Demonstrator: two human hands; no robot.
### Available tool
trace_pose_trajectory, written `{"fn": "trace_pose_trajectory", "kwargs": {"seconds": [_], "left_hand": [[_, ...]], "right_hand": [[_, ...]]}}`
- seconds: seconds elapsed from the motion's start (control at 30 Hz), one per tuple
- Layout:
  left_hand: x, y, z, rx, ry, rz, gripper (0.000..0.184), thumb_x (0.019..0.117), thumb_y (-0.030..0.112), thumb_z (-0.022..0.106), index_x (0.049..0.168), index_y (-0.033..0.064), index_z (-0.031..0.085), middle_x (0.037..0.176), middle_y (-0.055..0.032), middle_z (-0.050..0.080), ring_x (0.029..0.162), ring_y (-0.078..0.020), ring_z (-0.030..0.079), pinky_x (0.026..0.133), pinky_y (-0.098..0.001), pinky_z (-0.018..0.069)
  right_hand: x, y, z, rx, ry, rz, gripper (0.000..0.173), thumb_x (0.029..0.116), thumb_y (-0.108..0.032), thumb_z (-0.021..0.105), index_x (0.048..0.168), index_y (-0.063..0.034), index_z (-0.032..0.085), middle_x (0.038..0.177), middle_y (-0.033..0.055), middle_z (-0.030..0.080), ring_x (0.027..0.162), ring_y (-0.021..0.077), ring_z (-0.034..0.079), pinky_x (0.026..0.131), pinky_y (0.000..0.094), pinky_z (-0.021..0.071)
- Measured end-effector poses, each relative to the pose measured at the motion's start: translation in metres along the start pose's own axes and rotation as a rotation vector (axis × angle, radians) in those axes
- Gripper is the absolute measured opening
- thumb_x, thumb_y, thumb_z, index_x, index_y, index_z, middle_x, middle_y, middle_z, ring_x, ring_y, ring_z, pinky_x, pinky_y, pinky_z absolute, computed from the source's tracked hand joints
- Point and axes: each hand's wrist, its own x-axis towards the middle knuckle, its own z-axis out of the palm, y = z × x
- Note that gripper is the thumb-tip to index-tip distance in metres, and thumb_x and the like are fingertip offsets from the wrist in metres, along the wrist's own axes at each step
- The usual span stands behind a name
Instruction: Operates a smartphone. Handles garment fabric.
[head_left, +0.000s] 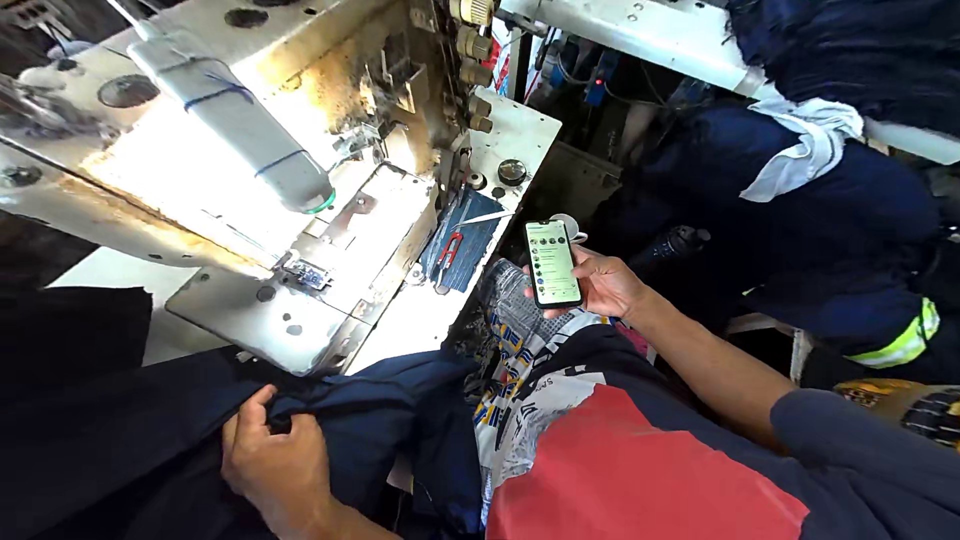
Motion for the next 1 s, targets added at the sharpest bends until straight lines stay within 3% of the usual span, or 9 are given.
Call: {"fn": "trace_pose_trajectory", "kwargs": {"seconds": [0.13, 0.43, 0.57, 1.0], "left_hand": [[-0.001, -0.004, 0.001, 0.008, -0.005, 0.018, 0.038, 0.0898, 0.004, 0.061, 0.126, -0.0045, 0.065, 0.128, -0.0276, 0.063, 0.124, -0.0392, 0.060, 0.105, -0.0528, 0.0456], [-0.002, -0.003, 0.001, -0.001, -0.012, 0.029, 0.037, 0.0892, 0.002, 0.060, 0.126, -0.0053, 0.065, 0.127, -0.0286, 0.063, 0.121, -0.0394, 0.060, 0.101, -0.0529, 0.0478], [-0.003, -0.004, 0.002, 0.001, -0.002, 0.015, 0.036, 0.0902, 0.004, 0.059, 0.125, -0.0051, 0.065, 0.126, -0.0277, 0.064, 0.118, -0.0354, 0.061, 0.097, -0.0481, 0.0492], [0.001, 0.000, 0.011, 0.106, 0.038, -0.039, 0.032, 0.0926, -0.002, 0.054, 0.121, -0.0145, 0.061, 0.124, -0.0299, 0.064, 0.123, -0.0291, 0.061, 0.108, -0.0362, 0.0455]], "right_hand": [[-0.003, 0.006, 0.006, -0.058, 0.009, -0.011, 0.071, 0.0954, -0.005, 0.046, 0.158, -0.0279, 0.020, 0.147, 0.0315, 0.046, 0.120, 0.0561, 0.058, 0.089, 0.0664, 0.0555], [0.002, -0.006, -0.006, -0.149, 0.041, -0.010, 0.073, 0.0949, -0.002, 0.047, 0.159, -0.0268, 0.021, 0.145, 0.0310, 0.049, 0.118, 0.0544, 0.060, 0.087, 0.0654, 0.0569], [0.008, -0.013, -0.018, -0.135, 0.042, -0.003, 0.072, 0.0950, -0.001, 0.047, 0.158, -0.0261, 0.023, 0.144, 0.0317, 0.049, 0.116, 0.0545, 0.061, 0.086, 0.0648, 0.0574], [0.032, -0.043, -0.075, -0.067, 0.059, 0.024, 0.074, 0.0951, 0.003, 0.046, 0.160, -0.0252, 0.022, 0.141, 0.0319, 0.052, 0.114, 0.0536, 0.062, 0.086, 0.0644, 0.0580]]}}
